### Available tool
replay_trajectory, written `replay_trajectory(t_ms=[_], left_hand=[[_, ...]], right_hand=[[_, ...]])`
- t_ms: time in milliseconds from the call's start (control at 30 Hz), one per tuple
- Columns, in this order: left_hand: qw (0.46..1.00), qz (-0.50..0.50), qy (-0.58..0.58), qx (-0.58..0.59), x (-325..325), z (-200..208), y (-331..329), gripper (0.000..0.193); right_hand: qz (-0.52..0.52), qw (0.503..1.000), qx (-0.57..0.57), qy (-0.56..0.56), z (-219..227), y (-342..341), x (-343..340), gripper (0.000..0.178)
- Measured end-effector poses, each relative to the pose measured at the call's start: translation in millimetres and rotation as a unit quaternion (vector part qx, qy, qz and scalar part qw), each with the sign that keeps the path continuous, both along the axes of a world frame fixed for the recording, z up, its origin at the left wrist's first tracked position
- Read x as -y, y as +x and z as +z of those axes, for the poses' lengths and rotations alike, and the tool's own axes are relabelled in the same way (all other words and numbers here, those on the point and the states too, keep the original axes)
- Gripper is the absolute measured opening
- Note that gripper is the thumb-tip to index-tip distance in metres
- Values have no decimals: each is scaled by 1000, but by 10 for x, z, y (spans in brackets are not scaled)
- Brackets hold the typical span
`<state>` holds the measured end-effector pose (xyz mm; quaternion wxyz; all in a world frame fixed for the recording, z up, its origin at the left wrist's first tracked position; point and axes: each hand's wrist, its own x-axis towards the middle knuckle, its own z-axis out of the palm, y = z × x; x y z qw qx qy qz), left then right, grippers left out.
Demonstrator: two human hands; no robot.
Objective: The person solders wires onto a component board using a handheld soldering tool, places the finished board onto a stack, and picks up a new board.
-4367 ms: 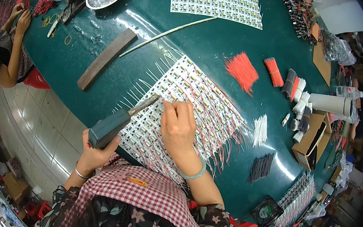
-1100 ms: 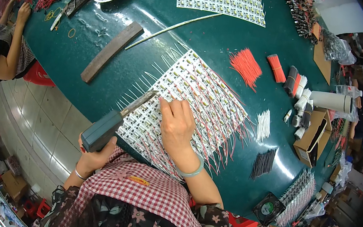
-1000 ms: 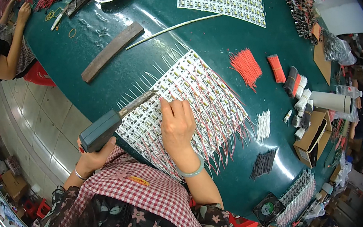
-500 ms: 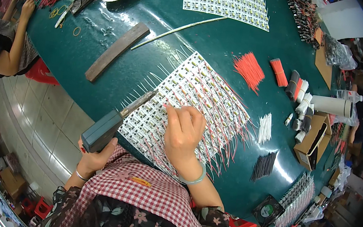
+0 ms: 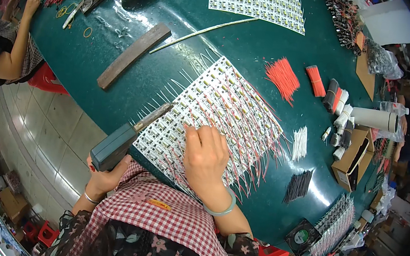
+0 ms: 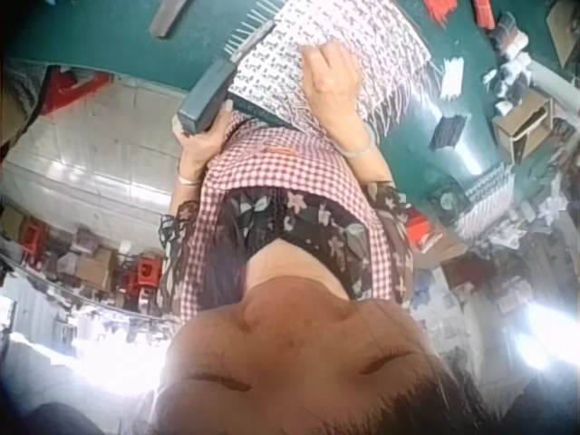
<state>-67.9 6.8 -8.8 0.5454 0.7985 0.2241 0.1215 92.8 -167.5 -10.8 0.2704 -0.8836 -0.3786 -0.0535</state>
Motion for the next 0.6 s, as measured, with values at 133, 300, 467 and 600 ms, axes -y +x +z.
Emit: replay_trajectory(t_ms=[133, 300, 467, 600], left_hand=[[1000, 5, -12, 9, -1, 7, 9, 25], [999, 13, -7, 34, 8, -15, 7, 26], [999, 13, -4, 35, 5, -23, -10, 27], [999, 8, 1, 39, 13, -19, 3, 26]], right_hand=[[31, 995, -41, -84, 23, 29, 53, 13], [10, 998, -47, -33, 82, 24, -28, 11], [19, 998, -56, 21, -1, -1, -52, 7], [7, 996, -30, 84, -250, 48, -113, 15]])
